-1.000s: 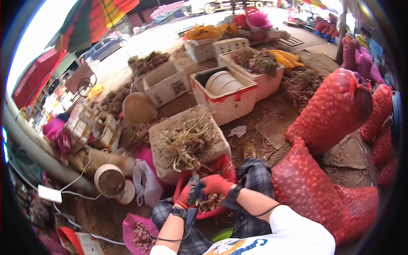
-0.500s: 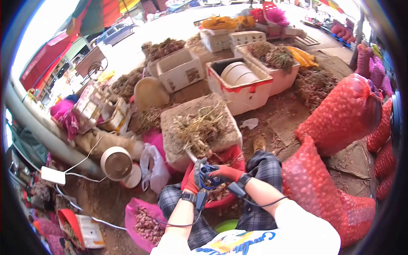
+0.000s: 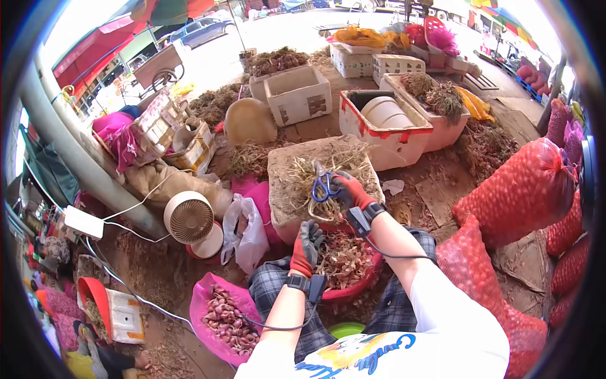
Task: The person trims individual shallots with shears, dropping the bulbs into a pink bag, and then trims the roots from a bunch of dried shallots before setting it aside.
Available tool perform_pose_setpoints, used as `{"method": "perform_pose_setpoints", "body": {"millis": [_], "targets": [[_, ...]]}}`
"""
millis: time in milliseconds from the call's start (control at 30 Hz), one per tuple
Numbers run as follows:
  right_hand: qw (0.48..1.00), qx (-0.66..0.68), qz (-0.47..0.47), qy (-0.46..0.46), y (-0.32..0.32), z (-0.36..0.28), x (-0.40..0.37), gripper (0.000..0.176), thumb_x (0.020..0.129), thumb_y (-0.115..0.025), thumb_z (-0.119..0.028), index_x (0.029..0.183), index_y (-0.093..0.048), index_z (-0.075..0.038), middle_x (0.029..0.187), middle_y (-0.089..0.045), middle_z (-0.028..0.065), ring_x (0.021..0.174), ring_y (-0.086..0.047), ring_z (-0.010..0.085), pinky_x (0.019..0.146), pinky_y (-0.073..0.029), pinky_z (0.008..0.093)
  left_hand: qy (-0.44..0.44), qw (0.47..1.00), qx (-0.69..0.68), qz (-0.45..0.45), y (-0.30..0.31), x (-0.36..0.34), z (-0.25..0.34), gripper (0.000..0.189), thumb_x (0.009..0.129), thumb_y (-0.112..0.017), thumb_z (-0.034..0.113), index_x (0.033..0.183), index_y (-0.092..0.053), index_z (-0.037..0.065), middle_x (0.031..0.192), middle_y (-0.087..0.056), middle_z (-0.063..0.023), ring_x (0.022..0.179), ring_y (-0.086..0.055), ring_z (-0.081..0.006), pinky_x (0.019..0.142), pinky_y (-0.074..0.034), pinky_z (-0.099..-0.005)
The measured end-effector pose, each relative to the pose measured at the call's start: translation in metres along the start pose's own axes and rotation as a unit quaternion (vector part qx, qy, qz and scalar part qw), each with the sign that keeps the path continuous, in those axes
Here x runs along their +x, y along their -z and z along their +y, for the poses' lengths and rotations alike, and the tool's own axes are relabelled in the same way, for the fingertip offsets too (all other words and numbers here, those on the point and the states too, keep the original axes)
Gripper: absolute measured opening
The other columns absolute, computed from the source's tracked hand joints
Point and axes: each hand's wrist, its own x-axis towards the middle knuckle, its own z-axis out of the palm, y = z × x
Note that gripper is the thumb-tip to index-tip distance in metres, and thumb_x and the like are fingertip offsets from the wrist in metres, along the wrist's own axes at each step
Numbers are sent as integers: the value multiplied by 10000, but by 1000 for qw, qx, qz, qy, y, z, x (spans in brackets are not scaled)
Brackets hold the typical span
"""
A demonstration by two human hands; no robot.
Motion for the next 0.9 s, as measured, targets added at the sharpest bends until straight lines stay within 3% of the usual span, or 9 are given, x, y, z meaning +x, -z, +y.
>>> {"method": "perform_pose_setpoints", "body": {"millis": [133,333,433,533,633,767,800,833,900], "targets": [[979,-183,57,72,20,35,12,390,885,-567,-289,1195,-548,-53,997,-608,35,892,-554,128,788,-450,275,3,1000,-10,-1,2,-2,5,570,912,-499,501,1267,-466,56,1100,-572,-64,931,-566,-185,865,-462,-351],[953,293,-44,67,-72,8,-99,487,925,-494,-463,1259,-484,-108,1123,-553,28,1015,-518,175,880,-445,337,122,985,-45,-117,-1,2,-7,541,936,-466,475,1305,-441,79,1192,-561,-73,1020,-567,-198,913,-451,-353],[970,241,-21,31,-58,48,-95,502,933,-471,-472,1286,-444,-116,1175,-516,28,1039,-512,207,891,-450,364,84,951,-105,-279,-41,-22,14,520,977,-388,411,1371,-378,72,1375,-455,-62,1211,-482,-187,1008,-394,-349],[985,169,-24,-29,4,92,-65,446,971,-349,-464,1269,-475,-157,1136,-547,22,1078,-497,201,892,-426,380,21,996,-46,-79,-1,-11,-1,627,917,-478,490,1349,-392,44,1303,-478,-106,1135,-501,-221,989,-381,-337],[983,70,160,-53,-12,83,-79,647,940,-309,-575,1376,-348,-98,1284,-496,49,1144,-470,220,942,-371,440,20,994,-54,91,25,9,-11,743,870,-517,570,1342,-372,14,1216,-513,-114,1033,-534,-237,938,-405,-338],[988,61,-113,89,-78,34,-127,664,946,-352,-522,1443,-234,-97,1429,-363,71,1198,-435,227,1001,-355,451,147,983,-107,6,-9,-23,32,605,939,-401,524,1338,-425,70,1358,-440,-111,1253,-412,-230,1034,-341,-348],[967,209,-138,44,-96,24,-139,672,945,-359,-516,1453,-211,-102,1448,-337,79,1202,-430,227,1012,-353,441,148,940,-194,-238,-3,-17,24,512,978,-368,437,1336,-432,76,1341,-467,-79,1243,-430,-195,1041,-343,-321],[952,267,-132,72,-102,26,-144,656,948,-384,-492,1442,-241,-85,1411,-380,86,1201,-427,202,993,-369,388,117,953,-133,-246,-22,-36,30,547,1001,-263,431,1400,-343,66,1407,-412,-58,1248,-437,-190,1098,-288,-345],[935,318,-116,105,-98,13,-147,646,950,-409,-472,1431,-269,-64,1390,-405,96,1218,-415,178,984,-380,330,-38,943,118,-309,-37,-47,17,428,996,-356,293,1349,-415,58,1326,-489,-47,1217,-459,-182,1057,-331,-330]]}}
